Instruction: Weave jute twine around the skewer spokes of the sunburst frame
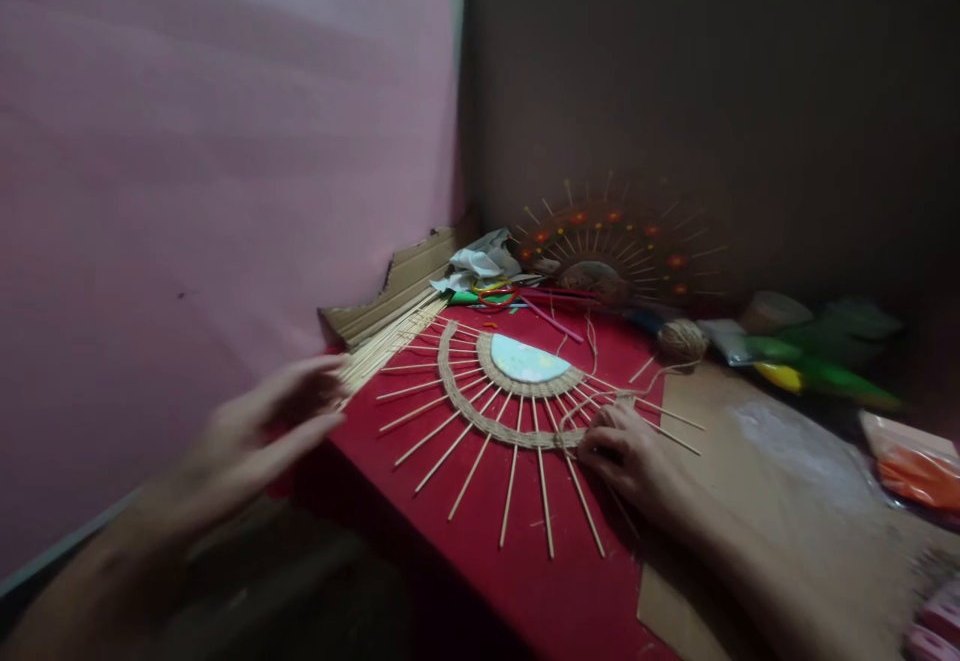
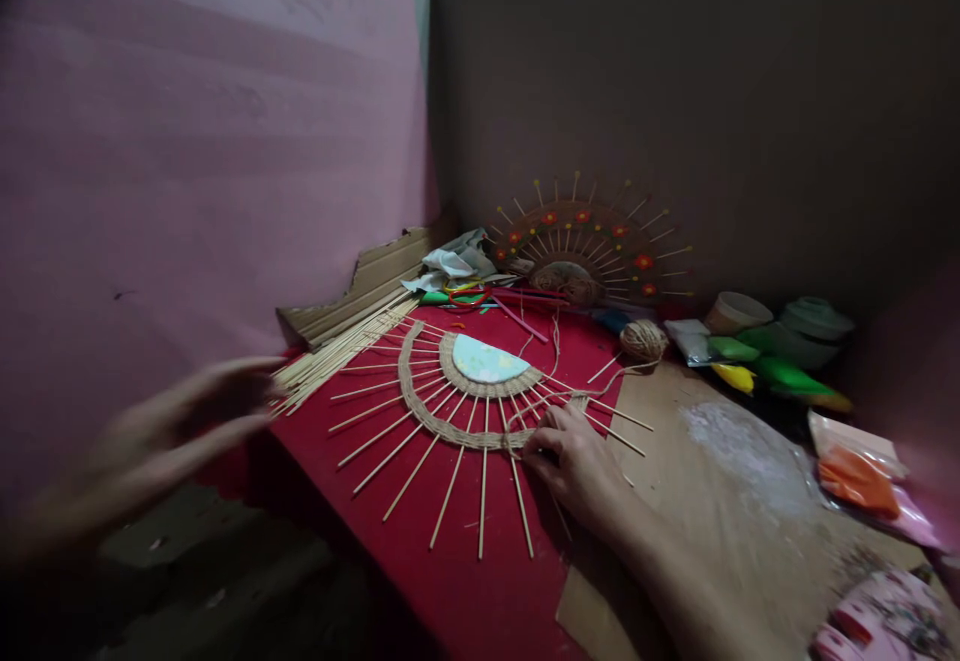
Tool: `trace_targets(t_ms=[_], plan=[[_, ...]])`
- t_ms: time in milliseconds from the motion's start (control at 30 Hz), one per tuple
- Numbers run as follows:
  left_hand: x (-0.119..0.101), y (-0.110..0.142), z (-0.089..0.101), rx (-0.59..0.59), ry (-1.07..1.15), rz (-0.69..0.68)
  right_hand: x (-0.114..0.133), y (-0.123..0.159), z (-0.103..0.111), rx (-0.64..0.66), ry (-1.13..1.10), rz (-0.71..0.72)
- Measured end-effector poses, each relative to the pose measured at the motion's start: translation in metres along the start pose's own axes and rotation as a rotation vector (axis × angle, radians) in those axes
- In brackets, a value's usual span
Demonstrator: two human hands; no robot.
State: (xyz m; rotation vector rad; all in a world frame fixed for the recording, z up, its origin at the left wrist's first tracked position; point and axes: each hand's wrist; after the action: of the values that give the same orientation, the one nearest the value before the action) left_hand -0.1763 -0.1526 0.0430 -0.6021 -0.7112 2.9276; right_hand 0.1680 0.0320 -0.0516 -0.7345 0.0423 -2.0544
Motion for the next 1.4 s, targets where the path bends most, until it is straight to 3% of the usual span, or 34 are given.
trace_targets(t_ms=[100,133,233,300,400,500,800,967,1067,1167,1267,1333,1400], plan=[[-0.012,-0.062,-0.046,0.183,0.091,-0.121,-0.002,0.000,-0.001,-0.009,0.001,0.009],[-0.018,-0.086,-0.065,0.192,0.070,-0.167,-0.002,0.000,-0.002,-0.008,0.004,0.009],[-0.036,-0.145,-0.118,0.451,-0.071,-0.255,-0.002,0.000,-0.002,-0.016,0.024,0.010],[-0.042,-0.167,-0.141,0.457,-0.114,-0.252,0.000,0.000,-0.001,-0.024,0.036,0.006],[-0.040,-0.178,-0.154,0.456,-0.149,-0.263,0.001,-0.001,-0.001,-0.023,0.034,-0.004],[-0.036,-0.175,-0.152,0.386,-0.167,-0.248,0.001,-0.001,-0.001,-0.026,0.032,-0.009],[-0.040,-0.152,-0.153,0.427,-0.158,-0.256,-0.010,-0.003,-0.009,-0.041,0.031,0.028],[-0.037,-0.140,-0.136,0.436,-0.082,-0.264,-0.011,-0.003,-0.010,-0.044,0.016,0.021],[-0.035,-0.124,-0.115,0.332,0.022,-0.239,-0.010,-0.003,-0.010,-0.040,0.012,0.005],[-0.034,-0.097,-0.088,0.177,0.357,-0.130,-0.009,-0.002,-0.009,-0.040,0.012,0.005],[-0.035,-0.063,-0.064,0.056,0.595,0.122,-0.007,-0.002,-0.008,-0.032,0.003,0.013],[-0.036,-0.041,-0.051,-0.113,0.678,0.323,-0.007,-0.001,-0.007,-0.014,-0.001,0.015],[-0.037,-0.021,-0.041,-0.274,0.726,0.422,-0.007,-0.001,-0.006,-0.006,0.003,0.013]])
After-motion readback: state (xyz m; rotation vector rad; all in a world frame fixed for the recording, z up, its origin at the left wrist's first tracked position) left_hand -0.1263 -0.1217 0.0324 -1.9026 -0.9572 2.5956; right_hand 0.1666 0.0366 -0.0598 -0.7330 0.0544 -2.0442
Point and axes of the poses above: each hand's wrist, its own y-axis away from the middle knuckle, its own z-axis out of the back of the hand, x = y × z, and after that the axes turned 4 degrees about x, right-handed
